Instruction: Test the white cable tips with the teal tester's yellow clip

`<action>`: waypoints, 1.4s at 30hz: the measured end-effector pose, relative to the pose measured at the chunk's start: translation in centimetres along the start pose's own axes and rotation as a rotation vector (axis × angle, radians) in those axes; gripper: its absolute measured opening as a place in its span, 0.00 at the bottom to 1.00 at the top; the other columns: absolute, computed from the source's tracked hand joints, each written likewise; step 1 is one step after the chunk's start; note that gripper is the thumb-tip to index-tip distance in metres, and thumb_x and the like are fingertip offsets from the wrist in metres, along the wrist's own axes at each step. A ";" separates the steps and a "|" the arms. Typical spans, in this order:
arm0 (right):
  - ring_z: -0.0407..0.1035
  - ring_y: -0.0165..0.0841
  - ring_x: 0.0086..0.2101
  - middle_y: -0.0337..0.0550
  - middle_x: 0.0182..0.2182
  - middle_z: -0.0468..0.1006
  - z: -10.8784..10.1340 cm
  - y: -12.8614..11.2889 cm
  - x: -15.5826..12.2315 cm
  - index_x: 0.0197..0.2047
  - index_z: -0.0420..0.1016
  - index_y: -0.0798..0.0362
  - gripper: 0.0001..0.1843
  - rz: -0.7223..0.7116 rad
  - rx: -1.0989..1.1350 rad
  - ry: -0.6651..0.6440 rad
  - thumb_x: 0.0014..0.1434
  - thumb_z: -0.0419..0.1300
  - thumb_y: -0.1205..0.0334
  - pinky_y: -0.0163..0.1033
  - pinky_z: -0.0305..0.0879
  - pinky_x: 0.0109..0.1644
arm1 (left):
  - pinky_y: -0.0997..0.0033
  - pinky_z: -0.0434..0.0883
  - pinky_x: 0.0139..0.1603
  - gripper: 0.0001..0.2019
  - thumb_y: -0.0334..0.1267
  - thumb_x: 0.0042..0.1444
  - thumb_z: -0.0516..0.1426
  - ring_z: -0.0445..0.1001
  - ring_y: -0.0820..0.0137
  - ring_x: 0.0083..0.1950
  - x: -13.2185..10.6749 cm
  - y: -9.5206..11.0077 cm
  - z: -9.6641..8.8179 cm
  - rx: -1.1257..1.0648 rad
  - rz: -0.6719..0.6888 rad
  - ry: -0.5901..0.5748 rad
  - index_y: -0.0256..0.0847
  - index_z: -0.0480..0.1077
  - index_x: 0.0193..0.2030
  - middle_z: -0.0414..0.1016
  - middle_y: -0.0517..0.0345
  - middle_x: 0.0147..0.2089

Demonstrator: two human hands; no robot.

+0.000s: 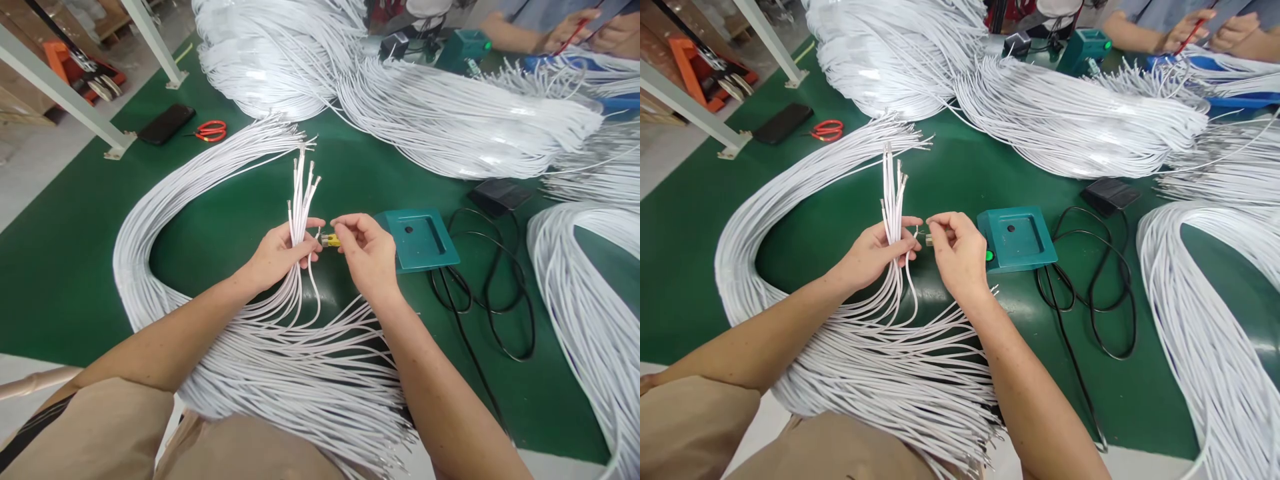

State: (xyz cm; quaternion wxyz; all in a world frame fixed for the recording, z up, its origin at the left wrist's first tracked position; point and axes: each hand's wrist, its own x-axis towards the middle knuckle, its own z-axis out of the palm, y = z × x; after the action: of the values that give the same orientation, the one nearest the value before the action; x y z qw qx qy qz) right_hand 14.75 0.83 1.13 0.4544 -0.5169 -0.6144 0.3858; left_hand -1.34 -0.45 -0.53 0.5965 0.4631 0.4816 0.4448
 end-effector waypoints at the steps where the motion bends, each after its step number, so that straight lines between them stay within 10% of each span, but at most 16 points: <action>1: 0.69 0.29 0.30 0.41 0.35 0.77 -0.1 0.2 0.1 0.36 0.75 0.53 0.08 -0.015 -0.031 0.005 0.60 0.56 0.60 0.36 0.66 0.34 | 0.77 0.68 0.27 0.19 0.34 0.52 0.61 0.73 0.75 0.30 0.0 -0.1 0.0 -0.011 0.003 -0.007 0.39 0.70 0.52 0.74 0.59 0.32; 12: 0.63 0.32 0.31 0.45 0.31 0.73 -0.5 1.1 0.3 0.32 0.71 0.54 0.18 -0.517 -0.745 -0.233 0.69 0.44 0.62 0.38 0.56 0.34 | 0.80 0.65 0.26 0.15 0.29 0.49 0.63 0.71 0.79 0.25 0.5 1.1 -0.2 -0.352 -0.353 -0.063 0.33 0.71 0.46 0.76 0.55 0.28; 19: 0.65 0.39 0.39 0.47 0.35 0.78 -2.3 1.7 1.2 0.38 0.73 0.55 0.10 -0.523 -1.058 -0.246 0.63 0.50 0.70 0.47 0.52 0.56 | 0.79 0.66 0.28 0.18 0.30 0.51 0.63 0.74 0.76 0.29 0.8 0.2 -0.5 -0.167 -0.196 0.004 0.34 0.68 0.48 0.78 0.53 0.31; 33: 0.62 0.41 0.36 0.46 0.26 0.76 -2.7 2.3 1.5 0.33 0.72 0.52 0.12 -0.529 -1.041 -0.249 0.56 0.51 0.75 0.49 0.57 0.52 | 0.75 0.70 0.30 0.17 0.35 0.49 0.64 0.79 0.70 0.32 1.0 -1.0 -0.2 0.067 -0.136 0.024 0.33 0.68 0.45 0.80 0.49 0.34; 42: 0.67 0.41 0.49 0.48 0.46 0.76 -1.6 1.2 0.8 0.39 0.76 0.50 0.12 -0.421 -0.676 -0.135 0.62 0.51 0.68 0.54 0.54 0.60 | 0.75 0.71 0.28 0.17 0.36 0.48 0.64 0.79 0.68 0.31 0.4 0.1 0.6 0.155 -0.094 0.054 0.32 0.69 0.44 0.80 0.50 0.34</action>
State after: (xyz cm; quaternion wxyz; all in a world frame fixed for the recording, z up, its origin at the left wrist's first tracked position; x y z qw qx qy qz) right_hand 16.54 1.81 0.58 0.2864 -0.4735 -0.8277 0.0935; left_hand -0.74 -0.07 -0.46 0.5659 0.4724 0.5517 0.3901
